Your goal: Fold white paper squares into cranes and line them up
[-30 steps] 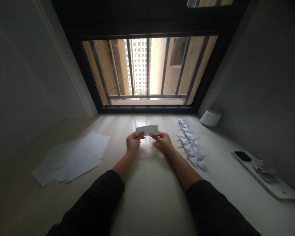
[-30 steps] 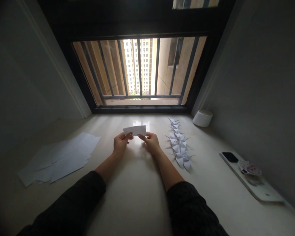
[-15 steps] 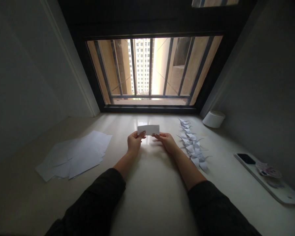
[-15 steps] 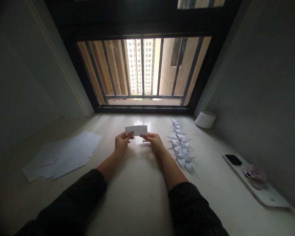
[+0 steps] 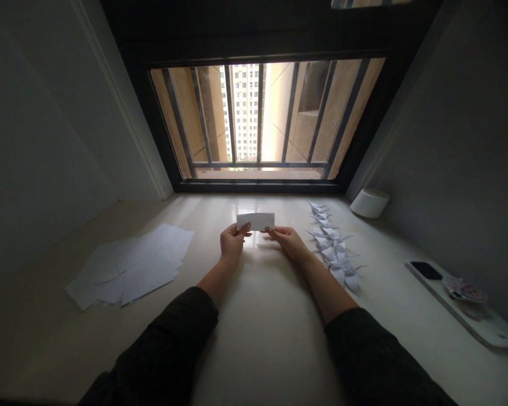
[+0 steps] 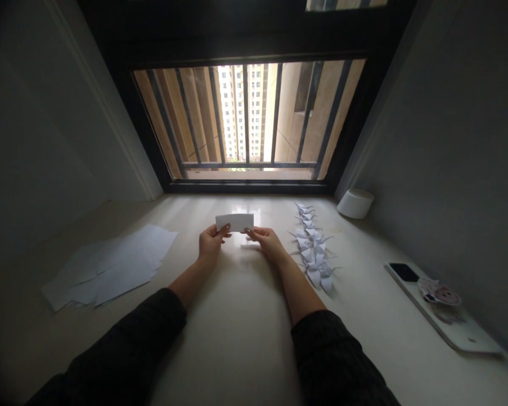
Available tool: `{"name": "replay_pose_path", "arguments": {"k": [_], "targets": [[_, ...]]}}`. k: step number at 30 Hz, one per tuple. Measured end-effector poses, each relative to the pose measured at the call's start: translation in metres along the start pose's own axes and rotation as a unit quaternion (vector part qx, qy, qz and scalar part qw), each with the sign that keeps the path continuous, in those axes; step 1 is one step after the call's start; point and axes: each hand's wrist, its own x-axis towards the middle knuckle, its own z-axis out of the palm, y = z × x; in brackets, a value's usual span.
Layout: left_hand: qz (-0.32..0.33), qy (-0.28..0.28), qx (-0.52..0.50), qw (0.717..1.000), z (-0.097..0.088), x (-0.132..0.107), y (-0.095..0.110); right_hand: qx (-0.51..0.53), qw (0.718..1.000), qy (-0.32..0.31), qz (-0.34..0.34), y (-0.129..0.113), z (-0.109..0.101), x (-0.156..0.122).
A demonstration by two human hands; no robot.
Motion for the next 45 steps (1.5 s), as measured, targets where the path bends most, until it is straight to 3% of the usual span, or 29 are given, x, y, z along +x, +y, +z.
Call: {"name": "replay_pose_path", "arguments": {"k": [13,18,29,38,45], "targets": [[0.012,-0.053,0.008,0.998,0.000,-0.001,-0.001,-0.004,0.997,0.072,0.007,0.001,0.014,-0.001],[0.016,-0.070,0.005,0.997,-0.001,0.000,-0.005,-0.027,0.991,0.133,0.012,-0.003,0.015,-0.002],[0.046,-0.112,0.019,0.992,0.000,0.003,-0.014,-0.052,0.995,0.089,-0.005,0.001,0.012,-0.002],[0.015,-0.049,0.029,0.998,0.002,-0.002,0.000,-0.073,0.993,0.081,-0.039,0.000,0.013,0.002],[0.005,0.055,-0.020,0.998,-0.001,0.006,-0.006,-0.091,0.990,0.106,-0.014,0.002,0.011,0.002]]}}
